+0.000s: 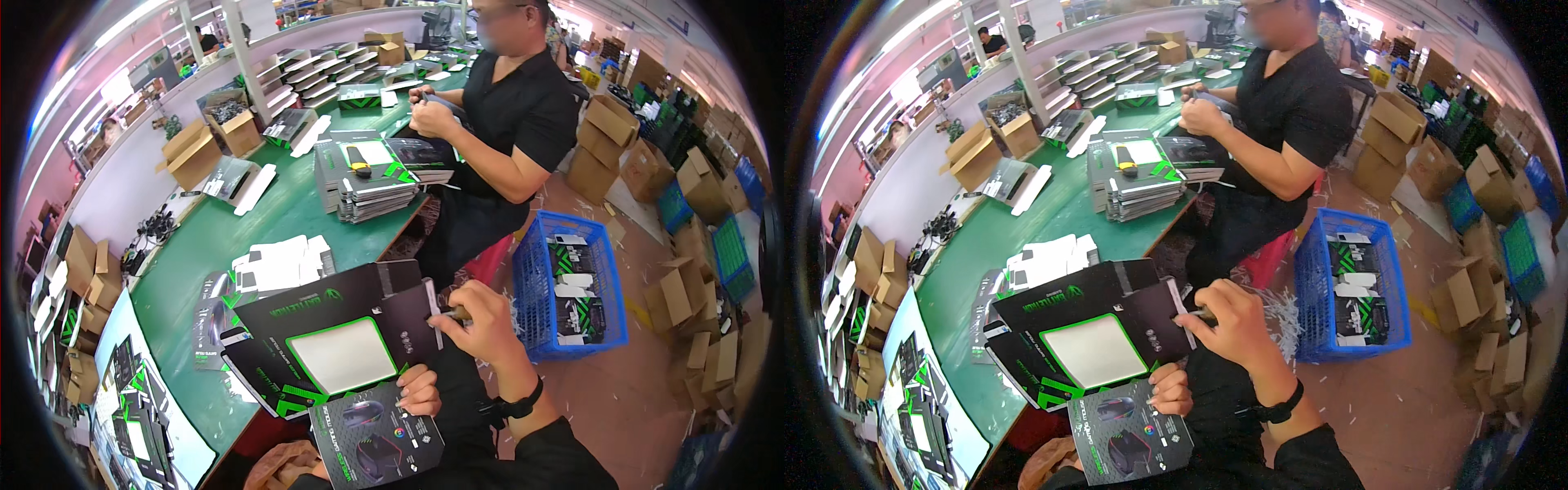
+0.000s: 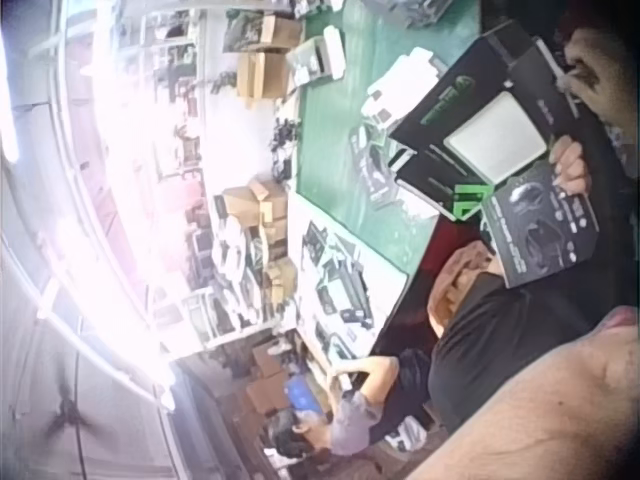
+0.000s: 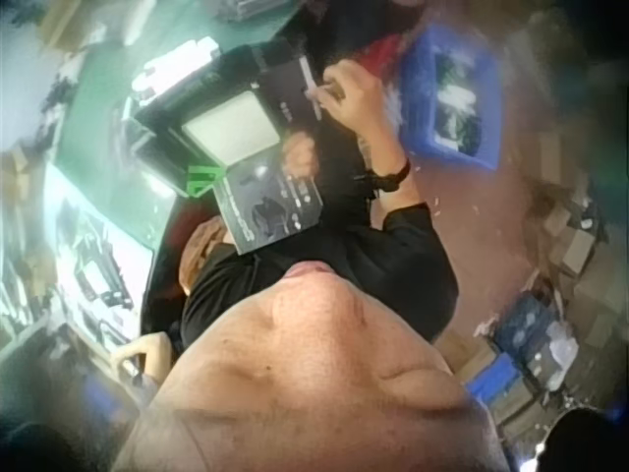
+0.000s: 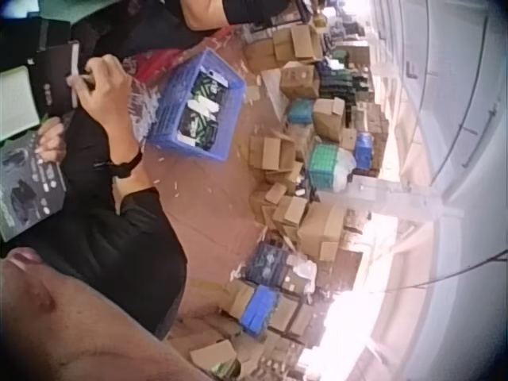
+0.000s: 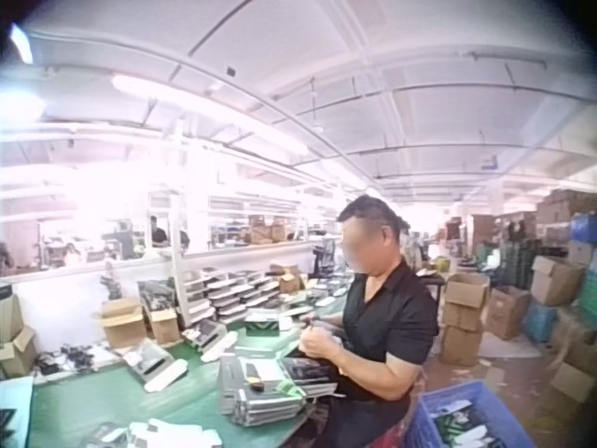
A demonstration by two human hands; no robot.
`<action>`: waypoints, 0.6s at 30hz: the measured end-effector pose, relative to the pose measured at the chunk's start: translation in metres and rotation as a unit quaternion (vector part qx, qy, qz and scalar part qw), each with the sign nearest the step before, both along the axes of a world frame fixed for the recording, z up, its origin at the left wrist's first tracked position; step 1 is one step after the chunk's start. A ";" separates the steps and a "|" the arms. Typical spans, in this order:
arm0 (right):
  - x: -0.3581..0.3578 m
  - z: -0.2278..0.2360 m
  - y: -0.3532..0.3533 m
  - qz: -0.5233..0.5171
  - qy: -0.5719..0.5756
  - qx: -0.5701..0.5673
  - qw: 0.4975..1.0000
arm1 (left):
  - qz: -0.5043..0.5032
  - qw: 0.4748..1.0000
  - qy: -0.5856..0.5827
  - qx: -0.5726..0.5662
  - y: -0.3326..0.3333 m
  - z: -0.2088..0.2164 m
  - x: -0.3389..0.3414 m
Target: The worker is folding and assembling cardboard boxes for electronic gaming mice.
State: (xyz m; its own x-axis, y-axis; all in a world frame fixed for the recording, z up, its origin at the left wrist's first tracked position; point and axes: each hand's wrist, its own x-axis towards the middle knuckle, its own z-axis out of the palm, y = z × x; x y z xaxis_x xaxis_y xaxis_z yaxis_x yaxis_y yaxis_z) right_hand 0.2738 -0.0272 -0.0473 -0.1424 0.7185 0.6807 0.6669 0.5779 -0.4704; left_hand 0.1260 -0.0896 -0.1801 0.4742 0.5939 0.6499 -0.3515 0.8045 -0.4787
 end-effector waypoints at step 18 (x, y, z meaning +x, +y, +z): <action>0.067 -0.128 -0.025 -0.274 -0.100 -0.107 0.951 | 0.112 0.993 0.001 0.042 0.051 0.016 -0.023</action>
State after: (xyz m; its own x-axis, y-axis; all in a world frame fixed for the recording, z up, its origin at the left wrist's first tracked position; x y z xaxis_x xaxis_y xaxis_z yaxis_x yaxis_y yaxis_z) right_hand 0.3411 -0.0527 -0.1749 0.1809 0.8412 0.5096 0.9288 0.0243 -0.3698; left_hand 0.1027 -0.0387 -0.1642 0.3385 0.6278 0.7009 -0.5267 0.7437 -0.4117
